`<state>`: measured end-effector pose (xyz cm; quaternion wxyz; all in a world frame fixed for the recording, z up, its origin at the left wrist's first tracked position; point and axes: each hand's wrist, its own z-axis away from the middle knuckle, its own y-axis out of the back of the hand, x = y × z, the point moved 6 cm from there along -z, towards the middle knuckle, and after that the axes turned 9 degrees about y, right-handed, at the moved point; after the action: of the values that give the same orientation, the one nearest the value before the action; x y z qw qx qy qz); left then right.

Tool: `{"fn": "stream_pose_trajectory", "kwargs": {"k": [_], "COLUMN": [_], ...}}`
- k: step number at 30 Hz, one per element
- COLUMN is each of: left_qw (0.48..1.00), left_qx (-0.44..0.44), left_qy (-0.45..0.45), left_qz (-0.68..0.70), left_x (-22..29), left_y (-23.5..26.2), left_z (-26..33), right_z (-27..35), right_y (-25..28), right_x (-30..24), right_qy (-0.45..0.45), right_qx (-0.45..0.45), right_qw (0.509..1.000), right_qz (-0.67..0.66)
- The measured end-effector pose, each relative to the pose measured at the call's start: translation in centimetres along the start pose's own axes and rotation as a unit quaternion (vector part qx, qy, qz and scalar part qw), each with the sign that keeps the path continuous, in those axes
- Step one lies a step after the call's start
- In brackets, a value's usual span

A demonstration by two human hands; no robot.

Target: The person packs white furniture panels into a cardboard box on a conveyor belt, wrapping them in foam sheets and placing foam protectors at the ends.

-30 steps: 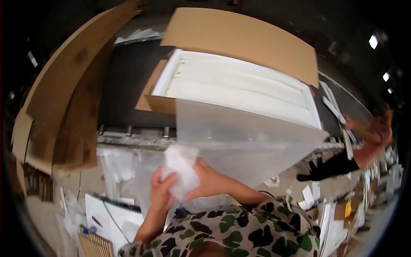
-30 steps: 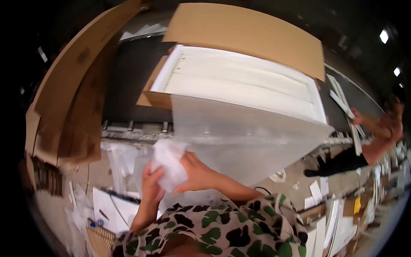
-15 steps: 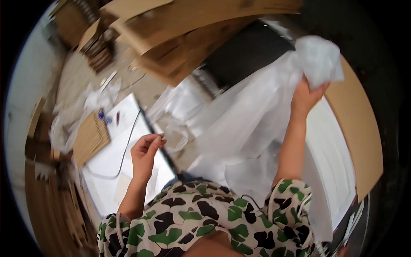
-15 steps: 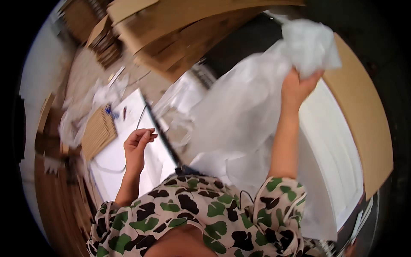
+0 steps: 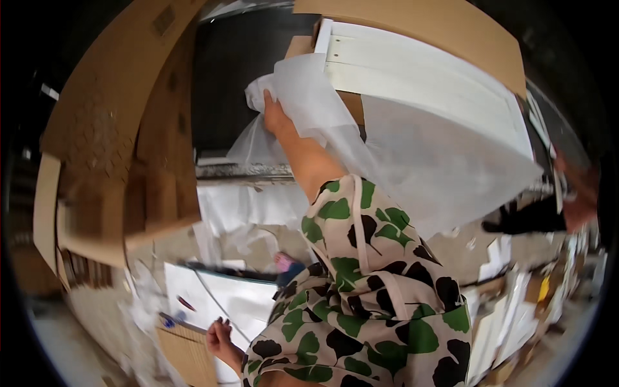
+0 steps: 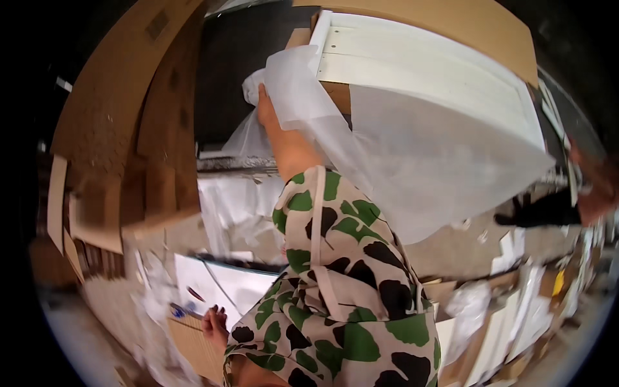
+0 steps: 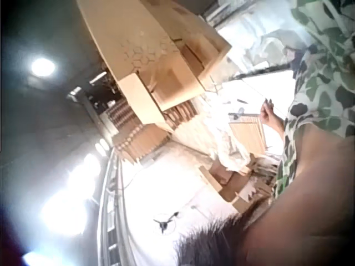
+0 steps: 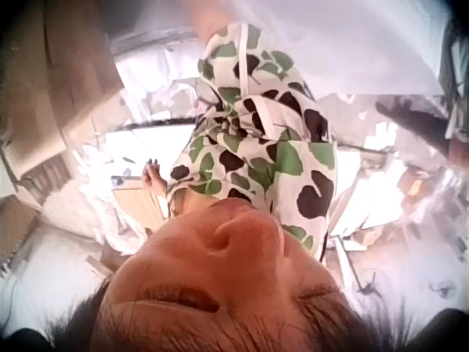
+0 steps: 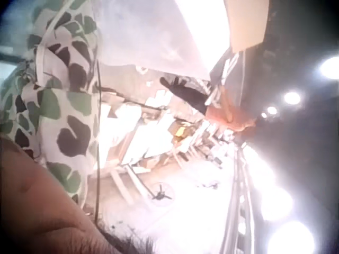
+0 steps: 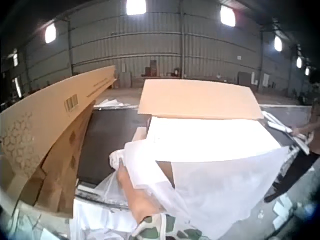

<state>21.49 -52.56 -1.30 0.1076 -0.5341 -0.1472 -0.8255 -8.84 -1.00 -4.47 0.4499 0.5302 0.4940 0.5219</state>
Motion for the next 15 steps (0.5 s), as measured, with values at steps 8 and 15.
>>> {"fn": "stream_pose_trajectory", "kwargs": {"k": [8,15], "left_qw": [0.949,0.900], "left_qx": [-0.197,-0.306], "left_qy": [-0.194,-0.295], "left_qz": [-0.152,-0.102], "left_x": [14.7,19.6], "left_y": [-5.3,-11.4], "left_z": [-5.3,-3.3], "right_z": [1.9,-0.3], "right_y": [2.9,7.6], "right_x": [1.2,0.6], "right_qy": [-0.178,-0.284], "right_qx": [-0.029,0.053], "right_qw": [0.982,0.950], "right_qz": [-0.060,-0.117]}}
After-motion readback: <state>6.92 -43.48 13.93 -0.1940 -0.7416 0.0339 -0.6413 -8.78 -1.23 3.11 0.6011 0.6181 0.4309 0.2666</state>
